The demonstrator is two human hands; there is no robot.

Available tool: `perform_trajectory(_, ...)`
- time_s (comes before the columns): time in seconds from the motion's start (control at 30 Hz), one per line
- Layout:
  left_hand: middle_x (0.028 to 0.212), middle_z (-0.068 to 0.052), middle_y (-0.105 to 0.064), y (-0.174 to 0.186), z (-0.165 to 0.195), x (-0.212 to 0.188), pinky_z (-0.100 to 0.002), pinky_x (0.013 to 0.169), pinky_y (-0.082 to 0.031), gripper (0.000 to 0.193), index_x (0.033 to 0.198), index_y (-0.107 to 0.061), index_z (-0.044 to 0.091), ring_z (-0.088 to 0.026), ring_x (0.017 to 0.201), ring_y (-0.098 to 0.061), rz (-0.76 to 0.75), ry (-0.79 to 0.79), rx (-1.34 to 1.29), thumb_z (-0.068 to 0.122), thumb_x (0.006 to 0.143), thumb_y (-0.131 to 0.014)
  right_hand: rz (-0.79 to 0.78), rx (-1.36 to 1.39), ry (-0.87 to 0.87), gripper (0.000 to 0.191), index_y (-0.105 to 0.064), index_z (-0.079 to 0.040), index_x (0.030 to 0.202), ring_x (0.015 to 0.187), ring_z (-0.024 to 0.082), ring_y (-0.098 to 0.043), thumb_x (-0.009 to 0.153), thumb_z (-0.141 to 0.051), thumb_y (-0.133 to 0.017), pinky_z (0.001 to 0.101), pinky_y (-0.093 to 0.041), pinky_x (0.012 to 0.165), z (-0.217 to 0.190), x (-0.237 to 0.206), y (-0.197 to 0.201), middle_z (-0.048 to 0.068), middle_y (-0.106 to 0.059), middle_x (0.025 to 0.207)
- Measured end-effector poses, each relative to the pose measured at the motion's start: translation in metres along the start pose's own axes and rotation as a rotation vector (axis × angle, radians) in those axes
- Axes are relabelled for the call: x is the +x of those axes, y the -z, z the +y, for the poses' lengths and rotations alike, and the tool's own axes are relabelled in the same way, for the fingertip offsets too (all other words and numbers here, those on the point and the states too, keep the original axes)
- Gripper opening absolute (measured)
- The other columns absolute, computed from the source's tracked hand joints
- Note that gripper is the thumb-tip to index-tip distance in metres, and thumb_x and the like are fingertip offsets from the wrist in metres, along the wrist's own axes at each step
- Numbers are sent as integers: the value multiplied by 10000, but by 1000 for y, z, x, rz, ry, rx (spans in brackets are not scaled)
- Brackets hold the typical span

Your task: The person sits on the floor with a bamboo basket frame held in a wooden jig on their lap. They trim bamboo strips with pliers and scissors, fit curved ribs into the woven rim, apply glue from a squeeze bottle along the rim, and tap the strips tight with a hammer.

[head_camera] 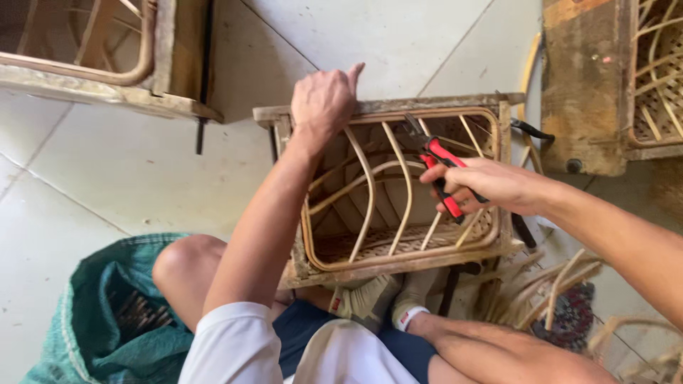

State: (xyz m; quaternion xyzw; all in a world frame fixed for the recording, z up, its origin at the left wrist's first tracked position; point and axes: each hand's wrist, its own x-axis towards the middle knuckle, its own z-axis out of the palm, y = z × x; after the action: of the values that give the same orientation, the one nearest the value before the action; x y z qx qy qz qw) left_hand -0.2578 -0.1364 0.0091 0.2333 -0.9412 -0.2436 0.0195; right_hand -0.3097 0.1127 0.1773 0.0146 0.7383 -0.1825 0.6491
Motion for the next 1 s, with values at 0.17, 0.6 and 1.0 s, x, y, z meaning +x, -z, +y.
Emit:
perform_trajectory(0.17,552,-165,-640,6,-3,-6,-457,559,-532,740,554,-635,82,-290,507,-652,-78,29,-75,522,1081,-357,23,23,-44,497,-638,-160,1329,1051,190,-718,866,-277,-501,399,-529,934,-3,8,2,47,-709,1175)
perform_trajectory(0.6,536,-155,-621,5,0,-10,-465,554,-532,737,549,-626,89,-287,537,-647,-31,-47,-1,485,1104,-347,27,24,73,366,-620,-12,1105,809,207,-700,900,-273,-467,393,-540,718,13,25,-1,118,-653,996)
perform_trajectory(1.0,1174,-183,-694,74,-27,-205,-533,1089,-448,307,1251,-647,29,-338,1084,-660,509,-392,-302,-59,957,-665,611,-93,450,436,-739,3,1073,710,229,-709,1004,-386,-556,368,-561,643,96,-17,7,154,-745,819)
